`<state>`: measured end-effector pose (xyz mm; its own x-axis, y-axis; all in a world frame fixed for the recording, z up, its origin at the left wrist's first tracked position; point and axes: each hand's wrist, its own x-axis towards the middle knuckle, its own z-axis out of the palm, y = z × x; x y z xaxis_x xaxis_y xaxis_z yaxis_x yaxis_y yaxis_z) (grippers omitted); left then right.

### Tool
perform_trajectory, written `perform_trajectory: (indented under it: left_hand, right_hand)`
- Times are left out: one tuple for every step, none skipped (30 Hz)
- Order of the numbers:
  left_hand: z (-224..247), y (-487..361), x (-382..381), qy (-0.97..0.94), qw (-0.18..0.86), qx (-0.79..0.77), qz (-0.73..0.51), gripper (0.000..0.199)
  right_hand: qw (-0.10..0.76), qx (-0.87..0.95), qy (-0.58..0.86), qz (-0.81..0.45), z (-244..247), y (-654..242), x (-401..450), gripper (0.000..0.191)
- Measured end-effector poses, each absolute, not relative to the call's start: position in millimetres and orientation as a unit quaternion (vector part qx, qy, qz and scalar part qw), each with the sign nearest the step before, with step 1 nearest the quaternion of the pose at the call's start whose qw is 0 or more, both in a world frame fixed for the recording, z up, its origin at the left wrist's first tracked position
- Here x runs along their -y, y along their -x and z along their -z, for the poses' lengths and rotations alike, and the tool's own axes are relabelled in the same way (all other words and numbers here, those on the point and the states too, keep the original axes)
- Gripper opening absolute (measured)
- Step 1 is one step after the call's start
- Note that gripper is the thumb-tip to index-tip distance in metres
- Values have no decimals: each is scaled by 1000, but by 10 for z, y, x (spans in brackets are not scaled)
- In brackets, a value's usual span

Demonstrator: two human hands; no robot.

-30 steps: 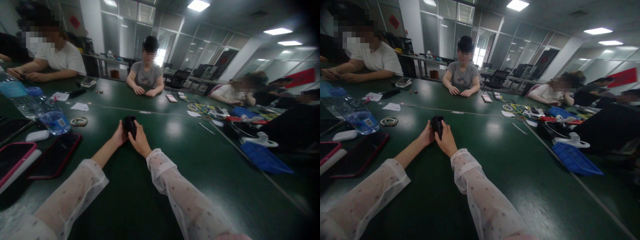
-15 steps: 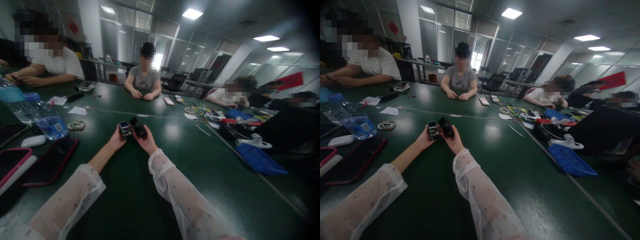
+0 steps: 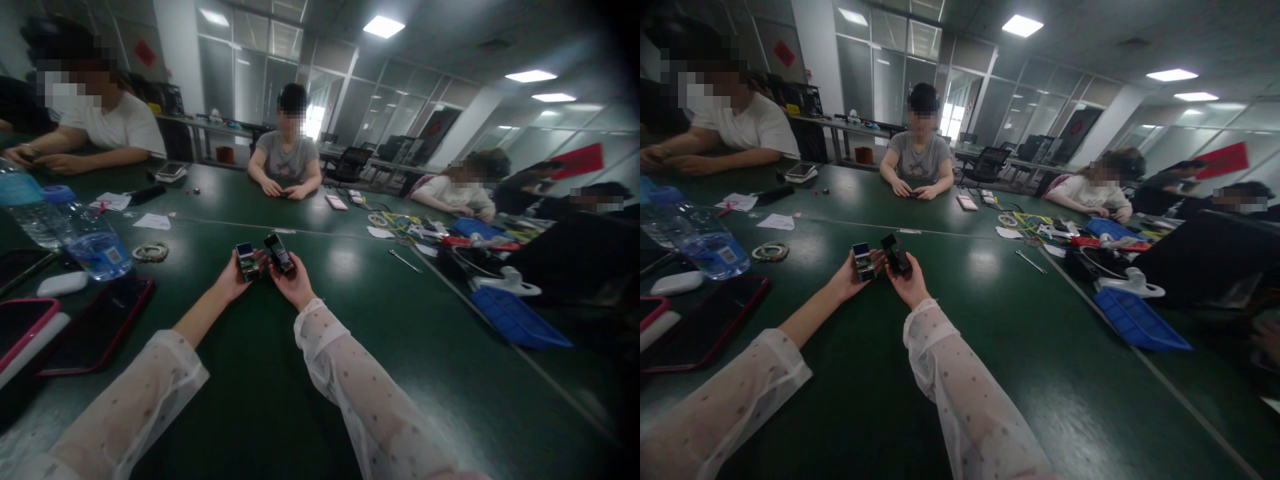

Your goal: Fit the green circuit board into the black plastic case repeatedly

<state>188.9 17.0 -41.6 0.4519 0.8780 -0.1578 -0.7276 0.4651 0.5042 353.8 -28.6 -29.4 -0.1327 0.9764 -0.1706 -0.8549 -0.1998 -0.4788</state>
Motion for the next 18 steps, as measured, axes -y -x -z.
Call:
perform_trajectory:
  left_hand:
    - [408, -1889, -165, -187, 831, -206, -482, 52]
    - [404, -1889, -163, -188, 831, -208, -481, 52]
    - [403, -1889, -164, -189, 831, -209, -481, 52]
    - [405, -1888, -167, -190, 831, -208, -480, 51]
    - [410, -1887, -171, -191, 832, -206, -479, 51]
    - [416, -1886, -176, -192, 833, -204, -478, 51]
    - [421, -1886, -181, -192, 834, -202, -476, 51]
    - [425, -1886, -184, -191, 835, -201, -476, 50]
    - [427, -1886, -185, -189, 836, -201, -475, 50]
    - [425, -1886, -184, -186, 836, -201, -475, 50]
    - [421, -1887, -181, -184, 836, -203, -475, 50]
    - [415, -1889, -176, -183, 836, -204, -475, 50]
    - [407, -1890, -170, -184, 835, -205, -476, 51]
    - [399, -1892, -165, -184, 835, -206, -476, 51]
    - [391, -1894, -159, -185, 834, -206, -477, 51]
    - [385, -1896, -156, -185, 834, -206, -478, 51]
    - [379, -1898, -153, -185, 833, -205, -479, 51]
    - [375, -1899, -151, -185, 834, -205, -478, 51]
  right_hand:
    - [618, 134, 228, -741, 294, -3539, 285, 28]
    - [617, 134, 229, -741, 294, -3540, 285, 28]
    - [616, 135, 229, -742, 293, -3540, 287, 28]
    - [615, 136, 230, -742, 292, -3538, 289, 28]
    - [616, 136, 230, -741, 289, -3536, 293, 28]
    - [617, 135, 231, -740, 285, -3532, 297, 28]
    - [619, 136, 231, -738, 280, -3527, 301, 28]
    - [620, 136, 233, -737, 275, -3522, 305, 28]
    - [620, 136, 235, -736, 269, -3517, 309, 27]
    - [621, 136, 238, -735, 264, -3513, 311, 27]
    - [620, 135, 241, -734, 261, -3510, 312, 27]
    - [619, 134, 244, -735, 259, -3508, 311, 27]
    - [618, 134, 246, -734, 259, -3507, 309, 27]
    - [617, 135, 247, -735, 260, -3507, 305, 27]
    - [617, 137, 246, -735, 263, -3507, 302, 26]
    - [617, 140, 244, -735, 267, -3507, 298, 26]
    - [618, 142, 242, -734, 270, -3507, 294, 25]
    - [621, 142, 240, -733, 273, -3507, 292, 24]
